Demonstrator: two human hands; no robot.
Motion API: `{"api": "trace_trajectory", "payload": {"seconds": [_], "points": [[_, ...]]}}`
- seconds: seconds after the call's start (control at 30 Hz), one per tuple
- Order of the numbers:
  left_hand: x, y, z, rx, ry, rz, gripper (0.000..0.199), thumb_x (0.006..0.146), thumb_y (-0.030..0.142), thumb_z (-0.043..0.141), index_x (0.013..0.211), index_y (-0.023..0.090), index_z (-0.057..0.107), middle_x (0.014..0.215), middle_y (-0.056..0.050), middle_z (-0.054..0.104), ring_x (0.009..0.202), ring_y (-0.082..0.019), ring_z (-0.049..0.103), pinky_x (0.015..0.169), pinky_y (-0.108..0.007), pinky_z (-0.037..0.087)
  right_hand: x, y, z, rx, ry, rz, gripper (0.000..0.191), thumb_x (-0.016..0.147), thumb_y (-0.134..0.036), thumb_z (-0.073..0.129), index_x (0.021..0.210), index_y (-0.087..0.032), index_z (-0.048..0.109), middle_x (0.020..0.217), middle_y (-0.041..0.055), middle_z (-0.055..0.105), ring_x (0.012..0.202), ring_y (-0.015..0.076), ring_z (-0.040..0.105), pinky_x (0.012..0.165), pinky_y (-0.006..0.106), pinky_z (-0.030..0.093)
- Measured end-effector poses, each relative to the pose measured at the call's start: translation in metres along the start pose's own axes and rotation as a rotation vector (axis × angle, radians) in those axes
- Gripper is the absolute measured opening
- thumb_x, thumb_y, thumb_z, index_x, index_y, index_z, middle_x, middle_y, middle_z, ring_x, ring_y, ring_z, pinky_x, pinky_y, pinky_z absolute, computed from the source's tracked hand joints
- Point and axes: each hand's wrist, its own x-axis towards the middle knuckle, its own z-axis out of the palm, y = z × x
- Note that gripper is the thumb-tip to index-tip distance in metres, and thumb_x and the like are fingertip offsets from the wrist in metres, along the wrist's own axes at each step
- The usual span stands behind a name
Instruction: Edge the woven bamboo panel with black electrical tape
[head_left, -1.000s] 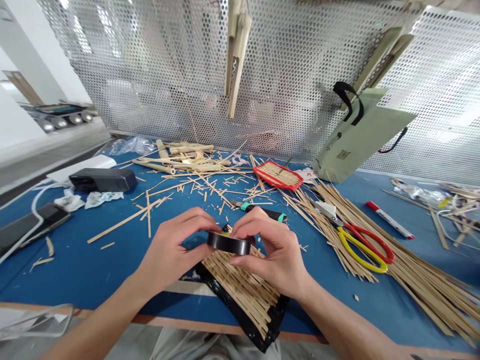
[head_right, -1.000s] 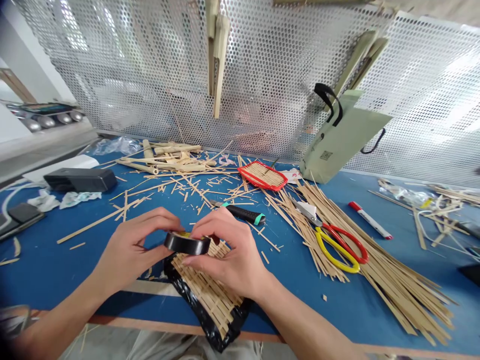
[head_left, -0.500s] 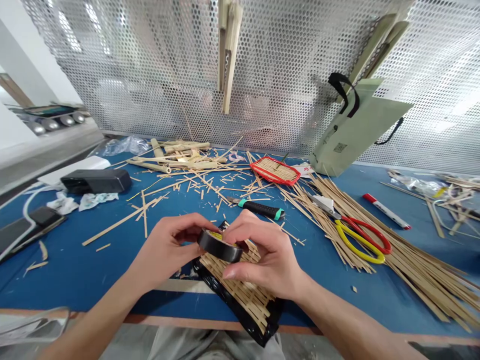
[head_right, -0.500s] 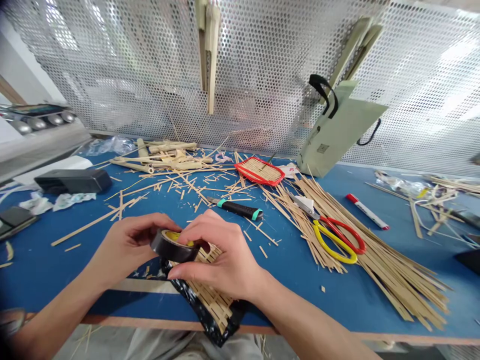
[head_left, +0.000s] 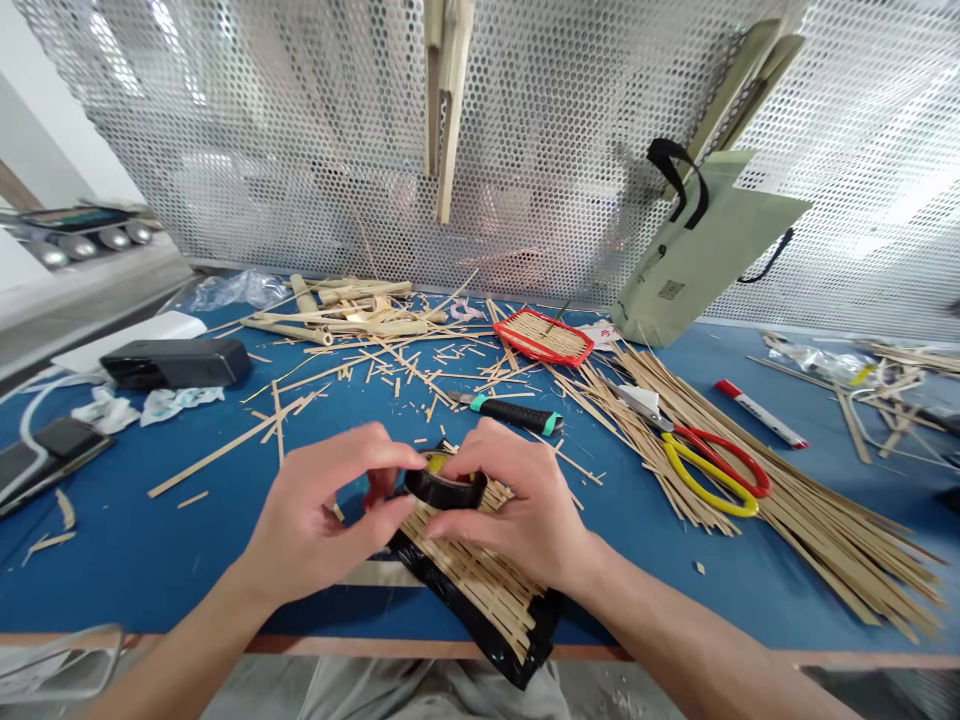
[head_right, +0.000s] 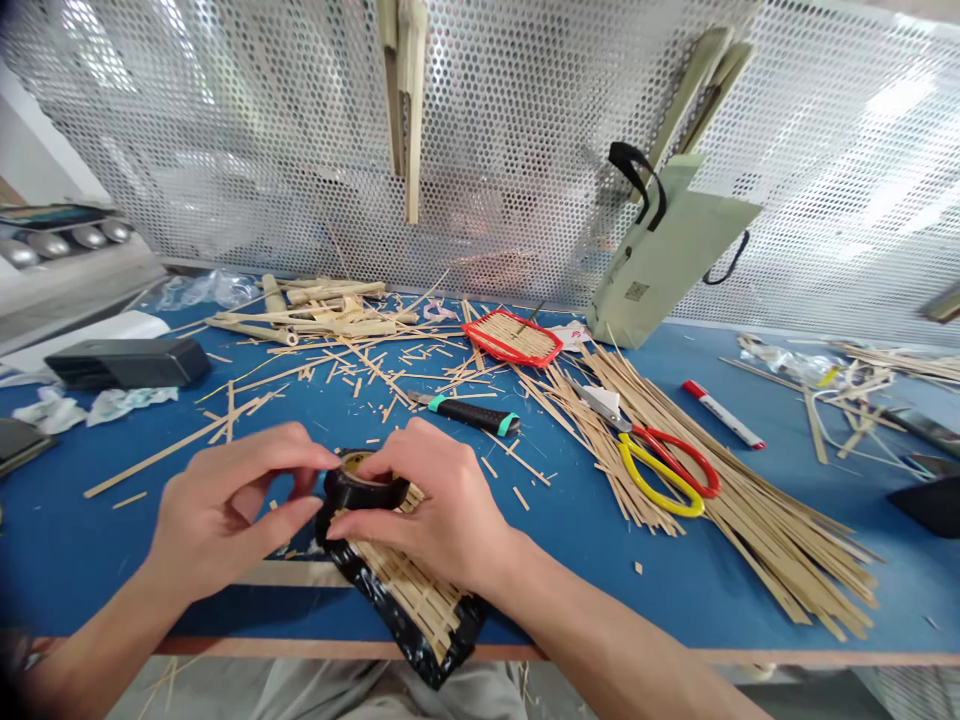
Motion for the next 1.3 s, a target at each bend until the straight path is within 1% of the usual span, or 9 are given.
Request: {"api": "trace_trajectory", "payload": {"seconds": [0.1,0.17,0.23,0.4,0.53,0.7,0.9,1.1,1.3], "points": [[0.0053,0.0010,0.0023,-0.118,-0.129,-0.146,0.008,0.095,0.020,0.066,0.100,0.024,0.070,0.077,0.005,0.062,0.065,-0.010,0.057,0.062,-0.021,0.046,-0.0020,0.0004,0.0028,-0.105,-0.024,-0.074,0.032,0.078,-0.037,0.092,0.089,-0.020,0.067,0.077,-0.0017,0.067,0.072,0.0141,0.053,0.065,0.028,0.042],[0.0083,0.0013,0.0034,-0.148,-0.147,-0.203,0.005,0.092,0.018,0.067,0.091,0.022,0.069,0.075,0.006,0.060,0.064,-0.009,0.054,0.059,-0.020,0.042,-0.0029,0.0001,0.0040,-0.124,-0.037,-0.110,0.033,0.079,-0.039,0.091,0.090,-0.020,0.065,0.077,-0.0011,0.067,0.072,0.0146,0.052,0.064,0.029,0.043],[0.0097,0.0014,0.0036,-0.171,-0.141,-0.223,0.007,0.089,0.015,0.067,0.089,0.022,0.070,0.074,0.006,0.058,0.063,-0.009,0.052,0.057,-0.019,0.040,-0.0031,-0.0003,0.0045,-0.109,-0.041,-0.112,0.034,0.079,-0.040,0.090,0.091,-0.020,0.065,0.079,-0.0008,0.069,0.073,0.0147,0.053,0.065,0.029,0.044],[0.0085,0.0014,0.0037,-0.167,-0.123,-0.222,0.015,0.084,0.008,0.061,0.087,0.021,0.068,0.074,0.007,0.059,0.063,-0.008,0.052,0.057,-0.018,0.040,-0.0032,-0.0006,0.0053,-0.097,-0.040,-0.081,0.033,0.080,-0.040,0.089,0.092,-0.021,0.066,0.080,-0.0019,0.069,0.074,0.0147,0.054,0.065,0.029,0.045],[0.0083,0.0025,0.0037,-0.127,-0.082,-0.173,0.023,0.087,0.005,0.050,0.086,0.021,0.068,0.073,0.007,0.059,0.061,-0.007,0.050,0.056,-0.018,0.037,-0.0030,-0.0009,0.0068,-0.108,-0.051,-0.104,0.036,0.077,-0.037,0.092,0.092,-0.022,0.063,0.082,-0.0022,0.071,0.072,0.0145,0.053,0.067,0.029,0.045],[0.0071,0.0027,0.0049,-0.118,-0.109,-0.179,0.009,0.086,0.012,0.062,0.085,0.021,0.066,0.072,0.007,0.057,0.062,-0.008,0.051,0.058,-0.019,0.039,-0.0027,-0.0011,0.0064,-0.119,-0.048,-0.088,0.031,0.081,-0.037,0.089,0.091,-0.021,0.065,0.079,-0.0019,0.069,0.073,0.0145,0.054,0.065,0.028,0.044],[0.0049,0.0003,0.0051,-0.078,-0.080,-0.140,0.022,0.092,0.008,0.050,0.086,0.020,0.067,0.073,0.005,0.062,0.060,-0.008,0.055,0.057,-0.020,0.039,-0.0045,0.0001,0.0071,-0.065,-0.064,-0.067,0.035,0.078,-0.040,0.091,0.091,-0.022,0.064,0.082,-0.0023,0.072,0.074,0.0145,0.057,0.068,0.028,0.046],[0.0078,0.0022,0.0043,-0.068,-0.112,-0.181,0.008,0.092,0.019,0.062,0.087,0.020,0.068,0.071,0.004,0.059,0.061,-0.011,0.053,0.057,-0.022,0.039,-0.0029,-0.0022,0.0069,-0.076,-0.071,0.000,0.030,0.082,-0.040,0.088,0.088,-0.022,0.064,0.079,-0.0027,0.069,0.072,0.0145,0.056,0.066,0.028,0.045],[0.0053,0.0026,0.0031,-0.061,-0.076,-0.179,0.022,0.094,0.011,0.049,0.087,0.020,0.069,0.073,0.003,0.062,0.061,-0.010,0.056,0.056,-0.021,0.039,-0.0029,-0.0020,0.0090,-0.048,-0.063,0.014,0.032,0.079,-0.039,0.090,0.088,-0.022,0.065,0.082,-0.0036,0.070,0.073,0.0132,0.056,0.067,0.027,0.045]]}}
